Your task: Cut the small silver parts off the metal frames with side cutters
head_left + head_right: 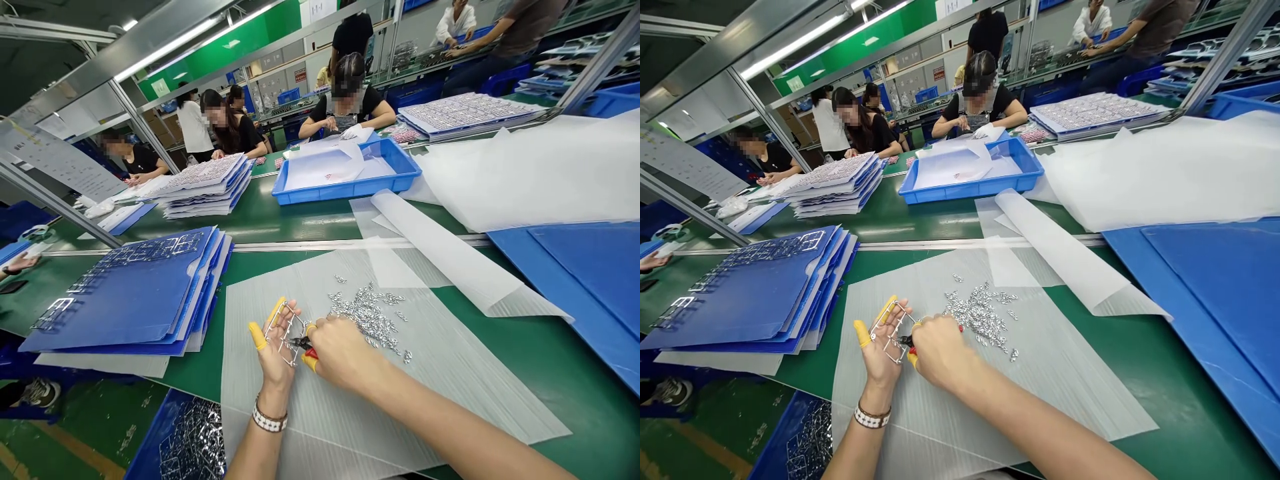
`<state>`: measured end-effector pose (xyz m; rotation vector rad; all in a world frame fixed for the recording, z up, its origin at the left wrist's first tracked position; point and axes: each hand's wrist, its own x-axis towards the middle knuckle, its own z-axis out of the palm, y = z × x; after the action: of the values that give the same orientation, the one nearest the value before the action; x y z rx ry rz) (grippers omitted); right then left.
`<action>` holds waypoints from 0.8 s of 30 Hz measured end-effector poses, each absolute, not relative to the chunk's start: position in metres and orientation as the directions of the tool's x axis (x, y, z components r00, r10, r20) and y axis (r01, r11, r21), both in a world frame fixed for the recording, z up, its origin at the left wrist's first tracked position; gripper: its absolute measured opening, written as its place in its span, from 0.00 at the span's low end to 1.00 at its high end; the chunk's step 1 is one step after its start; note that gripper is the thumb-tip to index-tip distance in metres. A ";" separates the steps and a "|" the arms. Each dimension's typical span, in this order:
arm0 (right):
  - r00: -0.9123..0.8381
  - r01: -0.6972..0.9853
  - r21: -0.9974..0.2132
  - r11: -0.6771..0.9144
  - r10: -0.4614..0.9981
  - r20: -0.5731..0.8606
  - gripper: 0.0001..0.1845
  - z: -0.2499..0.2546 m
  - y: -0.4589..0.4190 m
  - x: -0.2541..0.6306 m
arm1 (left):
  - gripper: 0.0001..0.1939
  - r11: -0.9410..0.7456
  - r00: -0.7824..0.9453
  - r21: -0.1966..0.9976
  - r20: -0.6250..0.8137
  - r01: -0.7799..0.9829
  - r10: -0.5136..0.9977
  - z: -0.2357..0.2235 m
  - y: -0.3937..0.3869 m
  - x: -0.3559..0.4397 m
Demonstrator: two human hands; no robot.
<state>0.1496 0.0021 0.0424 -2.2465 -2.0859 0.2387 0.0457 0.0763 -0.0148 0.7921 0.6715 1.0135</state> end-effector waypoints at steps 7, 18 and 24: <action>0.046 0.985 -0.165 -0.058 0.996 -0.076 0.14 0.043 0.003 0.146 | 0.39 0.303 0.360 0.829 -0.133 -0.469 0.923 -0.016 0.076 0.047; 0.045 0.979 -0.193 -0.068 0.992 -0.121 0.15 0.045 0.006 0.147 | 0.38 0.248 0.325 0.861 -0.103 -0.443 0.940 -0.019 0.075 0.048; 0.055 0.983 -0.175 -0.064 0.997 -0.058 0.12 0.036 0.003 0.145 | 0.39 0.250 0.316 0.868 -0.115 -0.429 0.942 -0.019 0.075 0.050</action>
<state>0.1450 0.0032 0.0363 -2.2155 -2.0869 0.2486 0.0497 0.0752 -0.0189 0.8449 0.7439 1.0602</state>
